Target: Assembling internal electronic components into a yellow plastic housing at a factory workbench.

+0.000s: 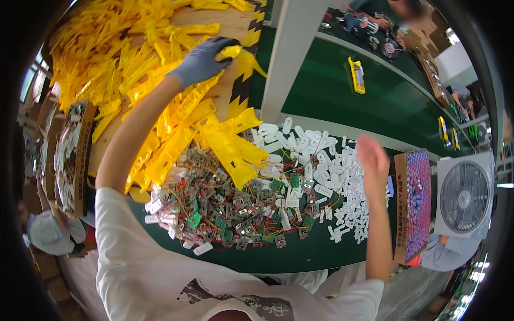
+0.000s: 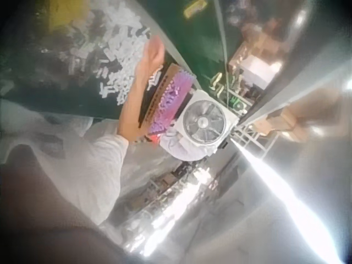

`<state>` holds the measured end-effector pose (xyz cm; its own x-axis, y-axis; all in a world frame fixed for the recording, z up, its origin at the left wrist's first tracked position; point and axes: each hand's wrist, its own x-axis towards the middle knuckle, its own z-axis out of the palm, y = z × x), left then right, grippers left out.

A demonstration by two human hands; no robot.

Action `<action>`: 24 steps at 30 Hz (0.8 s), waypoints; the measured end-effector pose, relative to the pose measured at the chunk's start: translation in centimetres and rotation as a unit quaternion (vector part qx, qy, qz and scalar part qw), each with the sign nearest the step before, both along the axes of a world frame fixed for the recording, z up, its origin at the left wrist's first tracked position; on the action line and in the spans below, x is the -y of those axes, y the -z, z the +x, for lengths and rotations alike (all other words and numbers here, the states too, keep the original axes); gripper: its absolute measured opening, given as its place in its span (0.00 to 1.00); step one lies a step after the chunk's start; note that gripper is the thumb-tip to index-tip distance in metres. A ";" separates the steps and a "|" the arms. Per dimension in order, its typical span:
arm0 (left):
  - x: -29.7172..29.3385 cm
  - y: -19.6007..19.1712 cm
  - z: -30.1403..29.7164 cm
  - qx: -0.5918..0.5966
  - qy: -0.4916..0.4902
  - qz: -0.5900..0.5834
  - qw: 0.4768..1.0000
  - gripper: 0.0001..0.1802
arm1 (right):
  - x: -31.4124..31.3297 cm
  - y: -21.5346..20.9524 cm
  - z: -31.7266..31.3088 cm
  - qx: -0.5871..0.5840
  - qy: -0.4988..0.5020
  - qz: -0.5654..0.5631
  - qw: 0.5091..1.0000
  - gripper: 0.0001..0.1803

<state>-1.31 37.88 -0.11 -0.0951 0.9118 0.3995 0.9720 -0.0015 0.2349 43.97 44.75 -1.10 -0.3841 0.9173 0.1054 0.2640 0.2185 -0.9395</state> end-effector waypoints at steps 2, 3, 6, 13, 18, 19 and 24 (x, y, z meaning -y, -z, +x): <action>-5.3 1.2 0.2 -0.098 0.058 -0.124 0.986 0.29 | 6.1 2.5 6.3 -0.094 -0.129 -0.076 0.984 0.21; -7.1 2.4 1.0 -0.119 0.055 -0.144 0.981 0.30 | 10.7 3.1 7.6 -0.229 -0.070 -0.183 0.954 0.21; -12.0 5.6 3.1 -0.208 0.070 -0.214 0.952 0.29 | 18.9 5.2 10.7 -0.325 -0.015 -0.287 0.901 0.20; -13.9 1.3 -0.2 -0.148 -0.022 -0.126 0.981 0.17 | 22.4 9.1 10.0 -0.343 0.165 -0.145 0.913 0.15; -14.4 -3.1 -10.8 0.041 -0.175 0.217 0.959 0.18 | 22.2 8.8 8.3 -0.172 0.142 -0.048 0.974 0.13; -13.7 -3.6 -11.2 0.123 -0.185 0.253 0.942 0.16 | 22.2 8.7 8.3 -0.170 0.142 -0.049 0.974 0.13; -11.1 0.3 -19.6 0.393 -0.174 0.405 0.807 0.13 | 22.7 8.3 8.0 -0.143 0.137 -0.038 0.980 0.13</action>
